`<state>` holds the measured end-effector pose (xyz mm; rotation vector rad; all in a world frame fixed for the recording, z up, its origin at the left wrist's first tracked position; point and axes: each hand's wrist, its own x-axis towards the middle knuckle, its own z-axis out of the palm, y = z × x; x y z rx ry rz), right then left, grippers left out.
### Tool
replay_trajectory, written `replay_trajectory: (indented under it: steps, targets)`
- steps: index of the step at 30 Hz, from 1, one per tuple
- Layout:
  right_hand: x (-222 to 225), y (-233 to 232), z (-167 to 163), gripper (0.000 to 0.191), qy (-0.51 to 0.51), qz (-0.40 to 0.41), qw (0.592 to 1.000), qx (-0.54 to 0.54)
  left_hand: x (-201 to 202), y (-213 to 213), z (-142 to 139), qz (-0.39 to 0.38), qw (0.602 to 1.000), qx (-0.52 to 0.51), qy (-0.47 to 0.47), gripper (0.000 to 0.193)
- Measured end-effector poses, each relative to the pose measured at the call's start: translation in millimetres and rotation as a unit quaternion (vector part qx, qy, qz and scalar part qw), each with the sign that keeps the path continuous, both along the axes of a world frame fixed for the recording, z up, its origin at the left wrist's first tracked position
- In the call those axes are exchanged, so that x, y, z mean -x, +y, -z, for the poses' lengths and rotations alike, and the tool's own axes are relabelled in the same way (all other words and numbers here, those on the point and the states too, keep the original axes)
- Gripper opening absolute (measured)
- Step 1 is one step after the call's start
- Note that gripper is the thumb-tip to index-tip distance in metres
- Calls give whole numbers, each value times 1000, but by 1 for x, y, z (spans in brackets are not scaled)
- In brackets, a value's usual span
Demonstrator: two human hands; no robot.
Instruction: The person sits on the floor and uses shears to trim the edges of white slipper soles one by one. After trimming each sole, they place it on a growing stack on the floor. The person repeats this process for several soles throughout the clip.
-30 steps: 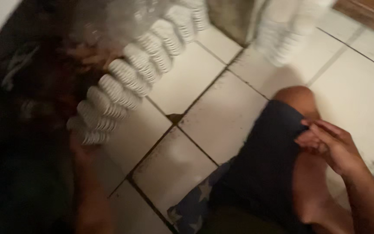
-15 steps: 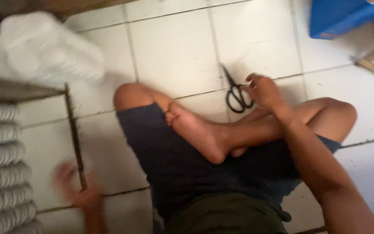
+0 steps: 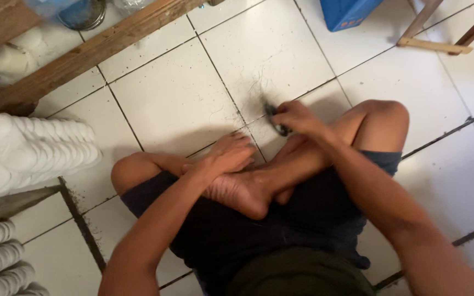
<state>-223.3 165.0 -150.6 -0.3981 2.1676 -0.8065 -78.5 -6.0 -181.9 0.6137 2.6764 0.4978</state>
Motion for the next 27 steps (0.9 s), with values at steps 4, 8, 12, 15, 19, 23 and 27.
replay_trajectory:
  steps: [4,8,12,15,19,23,27]
  targets:
    - [16,35,-5,53,33,26,985,165,18,11,25,253,910,179,276,33]
    - [3,62,-8,35,8,64,988,143,50,1,27,202,975,3,97,76]
    - [-36,80,-9,35,-48,264,955,128,86,-22,18,62,992,2,109,65]
    - [-71,105,-22,31,24,266,940,214,94,-15,17,-80,971,119,190,66]
    - [-102,130,-60,39,127,243,954,119,114,13,5,114,975,-21,191,70]
    - [-124,153,-118,39,151,244,946,-148,153,17,15,-13,973,-58,224,62]
    - [-145,215,-195,48,345,270,877,-196,197,-6,4,-55,935,-133,324,59]
